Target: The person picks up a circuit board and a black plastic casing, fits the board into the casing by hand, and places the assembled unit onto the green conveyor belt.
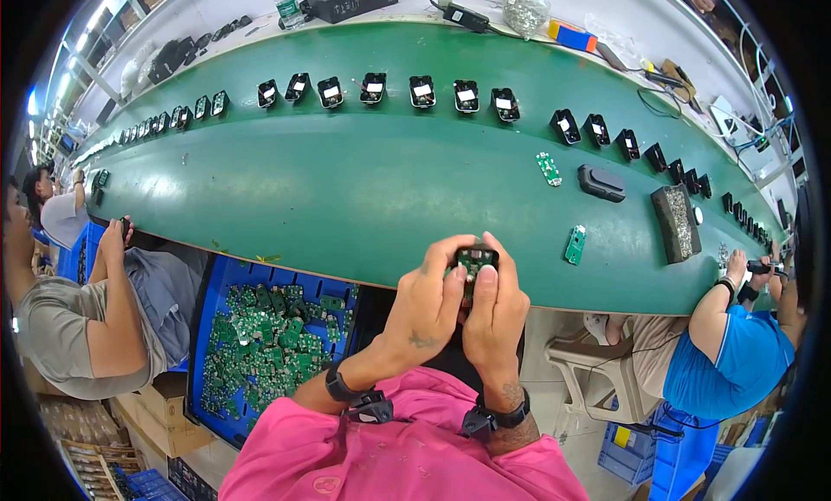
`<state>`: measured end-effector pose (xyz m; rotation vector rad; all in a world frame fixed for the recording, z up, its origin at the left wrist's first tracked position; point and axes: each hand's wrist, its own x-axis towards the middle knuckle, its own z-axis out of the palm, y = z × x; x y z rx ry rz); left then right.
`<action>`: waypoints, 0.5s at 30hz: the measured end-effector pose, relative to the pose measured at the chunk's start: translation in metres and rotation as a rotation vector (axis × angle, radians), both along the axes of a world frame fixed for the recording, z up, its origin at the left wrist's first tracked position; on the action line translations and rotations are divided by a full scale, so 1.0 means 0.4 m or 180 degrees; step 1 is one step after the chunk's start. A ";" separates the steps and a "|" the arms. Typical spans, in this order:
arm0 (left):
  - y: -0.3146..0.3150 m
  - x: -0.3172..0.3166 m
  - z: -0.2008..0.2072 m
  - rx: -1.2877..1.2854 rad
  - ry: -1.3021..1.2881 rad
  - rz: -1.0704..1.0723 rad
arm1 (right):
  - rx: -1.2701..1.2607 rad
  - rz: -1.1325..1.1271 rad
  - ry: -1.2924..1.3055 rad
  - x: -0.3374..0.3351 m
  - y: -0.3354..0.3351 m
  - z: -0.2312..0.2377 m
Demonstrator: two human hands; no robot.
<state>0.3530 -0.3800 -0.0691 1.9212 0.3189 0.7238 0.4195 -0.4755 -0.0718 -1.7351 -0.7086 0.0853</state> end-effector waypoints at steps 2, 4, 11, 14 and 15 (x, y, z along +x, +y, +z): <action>-0.017 -0.006 0.019 0.0019 -0.0034 -0.0001 | 0.0073 -0.0078 -0.0069 -0.004 -0.003 0.001; -0.025 -0.014 0.017 0.0099 -0.0165 0.0088 | 0.0403 -0.0020 -0.0271 0.002 -0.002 -0.006; 0.070 0.035 -0.046 0.0350 0.0000 0.0513 | 0.0354 0.0059 -0.0008 0.061 0.116 -0.089; 0.151 0.045 -0.040 -0.1906 0.0263 0.0135 | -0.0001 0.0348 0.0317 0.078 0.148 -0.064; 0.195 0.048 -0.041 -0.2836 0.0363 -0.0020 | 0.0111 0.0571 0.0646 0.090 0.154 -0.069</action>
